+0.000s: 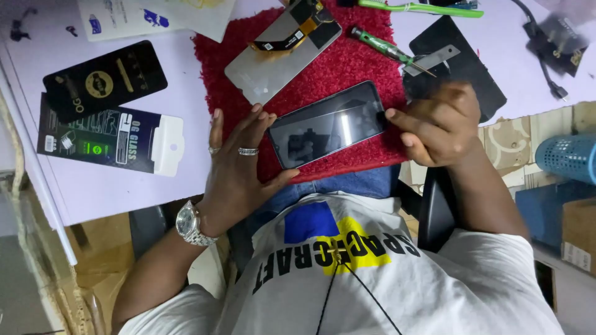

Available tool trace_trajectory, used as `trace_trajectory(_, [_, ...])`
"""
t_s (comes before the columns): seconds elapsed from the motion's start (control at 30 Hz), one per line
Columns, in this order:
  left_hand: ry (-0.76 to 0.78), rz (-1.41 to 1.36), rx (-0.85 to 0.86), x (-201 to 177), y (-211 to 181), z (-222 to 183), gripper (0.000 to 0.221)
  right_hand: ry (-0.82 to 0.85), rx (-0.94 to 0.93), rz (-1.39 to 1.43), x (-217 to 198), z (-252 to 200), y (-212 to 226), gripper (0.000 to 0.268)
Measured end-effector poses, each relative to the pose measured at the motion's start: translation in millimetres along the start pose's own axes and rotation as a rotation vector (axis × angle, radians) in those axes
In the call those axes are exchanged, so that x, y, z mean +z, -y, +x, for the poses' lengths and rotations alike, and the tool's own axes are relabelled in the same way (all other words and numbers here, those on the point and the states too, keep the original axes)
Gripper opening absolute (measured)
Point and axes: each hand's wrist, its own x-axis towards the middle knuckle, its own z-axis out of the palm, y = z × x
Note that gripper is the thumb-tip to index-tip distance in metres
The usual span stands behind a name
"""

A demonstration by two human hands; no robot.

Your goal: The person performs a final inspection of a repaired smartphone and secures the components using multiple rubber bands.

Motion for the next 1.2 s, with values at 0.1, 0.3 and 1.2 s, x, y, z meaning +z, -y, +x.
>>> trace_trajectory(0.1, [0.037, -0.049, -0.058, -6, -6, 5, 0.088, 0.079, -0.031, 0.002, -2, 6, 1, 0.049])
trace_trajectory(0.3, [0.056, -0.018, -0.072, -3, -4, 3, 0.089, 0.074, -0.061, 0.078, -5, 9, 4, 0.048])
trace_trajectory(1.2, [0.021, -0.011, -0.040, -2, -3, 2, 0.090, 0.433, 0.326, 0.265, 1, 24, 1, 0.133])
